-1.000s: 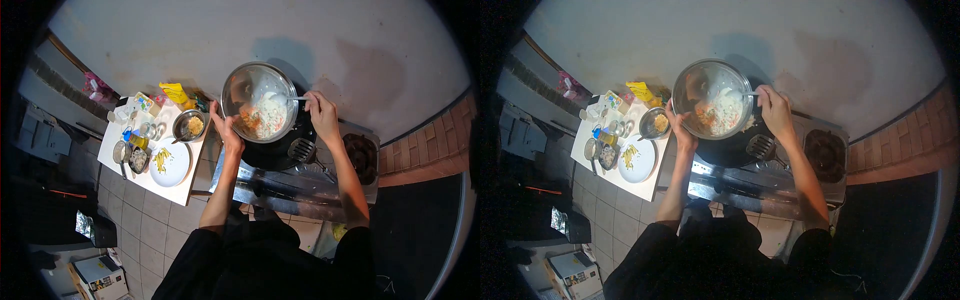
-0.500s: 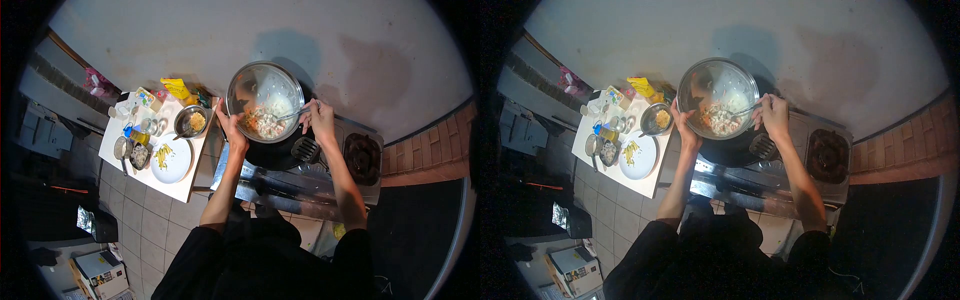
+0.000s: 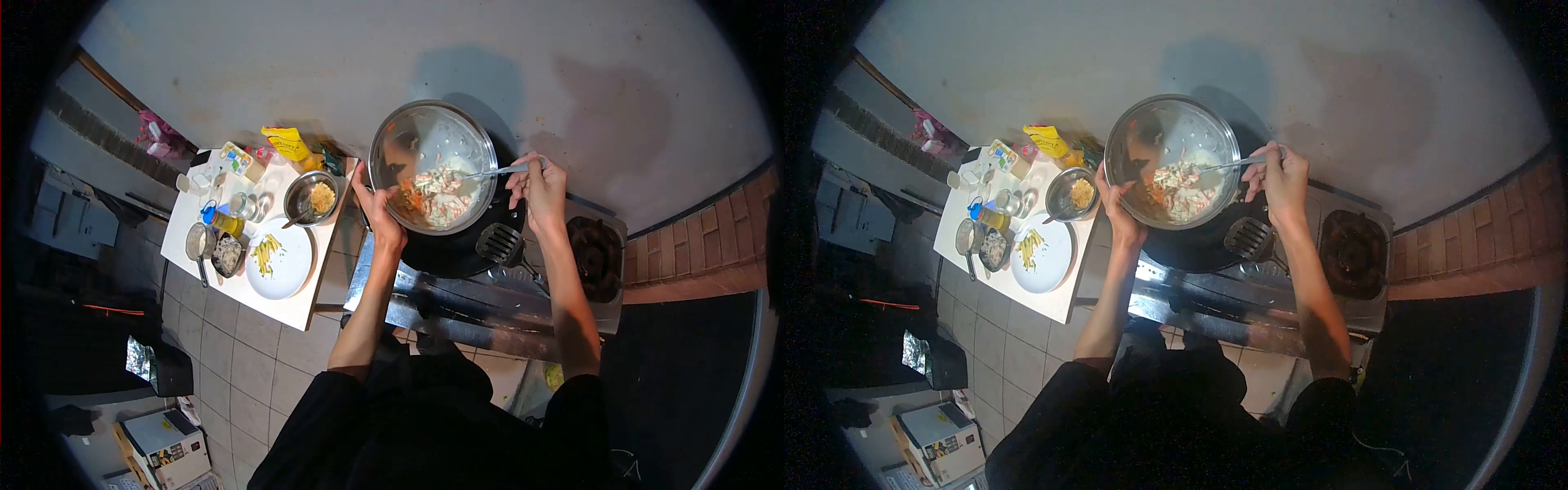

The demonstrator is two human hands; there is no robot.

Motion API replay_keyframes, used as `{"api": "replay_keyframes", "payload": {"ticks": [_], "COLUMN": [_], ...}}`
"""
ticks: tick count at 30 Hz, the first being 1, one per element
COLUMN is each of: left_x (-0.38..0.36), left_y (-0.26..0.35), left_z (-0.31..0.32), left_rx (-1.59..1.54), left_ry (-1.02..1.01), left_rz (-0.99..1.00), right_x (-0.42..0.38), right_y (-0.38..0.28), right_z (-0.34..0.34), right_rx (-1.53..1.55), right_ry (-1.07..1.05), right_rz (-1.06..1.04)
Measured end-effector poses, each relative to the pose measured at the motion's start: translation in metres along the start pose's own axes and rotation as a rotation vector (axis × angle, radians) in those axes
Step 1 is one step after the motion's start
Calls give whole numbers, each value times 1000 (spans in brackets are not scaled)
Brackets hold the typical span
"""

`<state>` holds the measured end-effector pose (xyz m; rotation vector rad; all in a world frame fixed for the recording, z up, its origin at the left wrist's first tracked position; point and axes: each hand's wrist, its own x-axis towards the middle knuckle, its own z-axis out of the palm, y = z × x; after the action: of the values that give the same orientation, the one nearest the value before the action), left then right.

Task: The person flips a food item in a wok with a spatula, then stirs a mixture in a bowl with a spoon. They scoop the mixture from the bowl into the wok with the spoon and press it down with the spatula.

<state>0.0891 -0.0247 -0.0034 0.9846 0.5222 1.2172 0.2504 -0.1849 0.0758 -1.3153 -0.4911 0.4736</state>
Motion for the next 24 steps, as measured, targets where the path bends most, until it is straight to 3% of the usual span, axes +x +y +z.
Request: {"api": "replay_keyframes", "payload": {"ticks": [19, 24], "left_x": [-6, -8], "left_y": [5, 10], "left_z": [-2, 2], "left_rx": [-7, -43], "left_ry": [28, 19], "left_rz": [-55, -51], "right_x": [-3, -6], "right_y": [-23, -25], "right_z": [-1, 5], "right_rx": [38, -112], "right_ry": [28, 14], "right_rz": [-92, -145]}}
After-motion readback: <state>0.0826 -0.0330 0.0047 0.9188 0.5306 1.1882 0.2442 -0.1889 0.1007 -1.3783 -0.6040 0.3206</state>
